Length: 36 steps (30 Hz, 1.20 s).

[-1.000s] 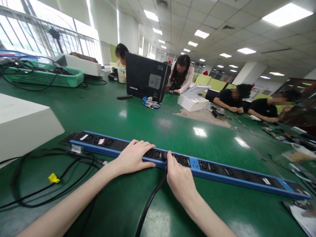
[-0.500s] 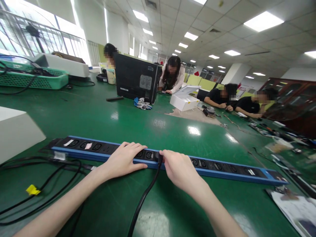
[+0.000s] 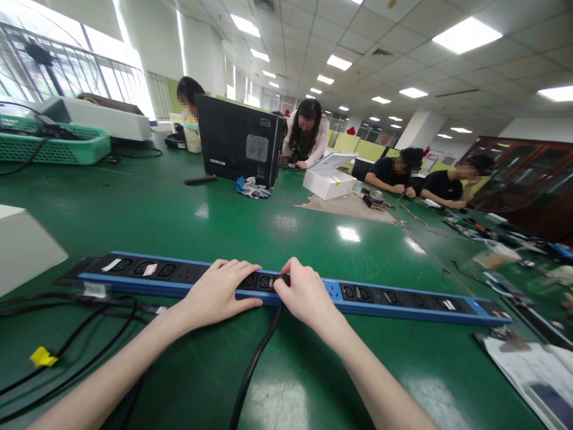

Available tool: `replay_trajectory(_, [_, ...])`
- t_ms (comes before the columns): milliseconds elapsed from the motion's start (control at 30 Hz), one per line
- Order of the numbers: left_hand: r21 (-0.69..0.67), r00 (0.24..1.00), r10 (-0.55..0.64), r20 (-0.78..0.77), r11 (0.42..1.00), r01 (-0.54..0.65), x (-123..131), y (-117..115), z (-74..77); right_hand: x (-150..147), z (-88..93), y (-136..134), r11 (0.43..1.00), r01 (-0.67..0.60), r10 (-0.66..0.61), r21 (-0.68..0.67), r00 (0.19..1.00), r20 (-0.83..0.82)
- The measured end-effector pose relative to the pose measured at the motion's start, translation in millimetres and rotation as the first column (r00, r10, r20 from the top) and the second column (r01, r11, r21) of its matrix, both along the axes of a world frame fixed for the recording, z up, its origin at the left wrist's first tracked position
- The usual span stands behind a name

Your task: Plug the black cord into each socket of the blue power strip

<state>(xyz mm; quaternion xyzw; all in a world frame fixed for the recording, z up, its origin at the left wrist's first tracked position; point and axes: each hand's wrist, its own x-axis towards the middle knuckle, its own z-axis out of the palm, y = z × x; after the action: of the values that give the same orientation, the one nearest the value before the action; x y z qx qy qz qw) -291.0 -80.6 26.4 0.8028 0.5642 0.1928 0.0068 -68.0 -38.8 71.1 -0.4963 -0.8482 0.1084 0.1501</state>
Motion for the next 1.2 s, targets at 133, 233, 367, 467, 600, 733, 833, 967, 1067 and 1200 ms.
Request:
replay_trajectory(133, [-0.008, 1.000, -0.004, 0.002, 1.000, 0.004, 1, 0, 1.7, 0, -2.4, -6, 1.000, 0.012, -0.012, 0.011, 1.000, -0.020])
replay_trajectory(233, [-0.010, 1.000, 0.000, 0.001, 1.000, 0.000, 1, 1, 1.2, 4, 2.9, -2, 1.000, -0.010, 0.012, 0.021, 0.997, -0.079])
replay_trajectory(367, [-0.009, 1.000, -0.002, -0.004, 1.000, 0.002, 0, 3, -1.1, 22, 30.5, 13, 0.996, 0.030, -0.005, 0.085, 0.960, -0.281])
replay_trajectory(467, [-0.011, 1.000, -0.003, -0.002, 1.000, 0.003, -1, 4, -2.1, 47, 52.5, 23, 0.996, 0.050, -0.020, 0.069, 0.922, -0.388])
replay_trajectory(600, [-0.017, 1.000, 0.008, -0.002, 1.000, -0.008, -1, 5, -2.7, 95, 64.3, 33, 0.996, 0.062, -0.084, -0.070, 0.920, -0.384])
replay_trajectory(733, [-0.013, 1.000, 0.010, -0.003, 1.000, -0.010, -1, 7, -4.6, 145, 63.8, 41, 0.983, 0.122, -0.164, -0.139, 0.920, -0.357])
replay_trajectory(833, [-0.007, 1.000, 0.010, -0.005, 1.000, -0.010, -1, 8, -6.8, 169, 59.5, 46, 0.979, 0.136, -0.177, -0.150, 0.934, -0.310])
replay_trajectory(967, [-0.011, 0.999, 0.012, -0.030, 1.000, -0.013, -1, 9, -8.8, 171, 49.8, 46, 0.987, 0.084, -0.115, -0.139, 0.966, -0.232])
replay_trajectory(1067, [-0.017, 0.999, 0.012, -0.040, 1.000, -0.013, -1, 10, -9.8, 158, 42.3, 41, 0.992, 0.031, -0.054, -0.122, 0.980, -0.193])
replay_trajectory(1200, [-0.013, 0.999, 0.015, -0.035, 1.000, -0.015, -2, 11, -11.8, 143, 31.1, 35, 0.993, -0.013, -0.002, -0.116, 0.993, -0.121])
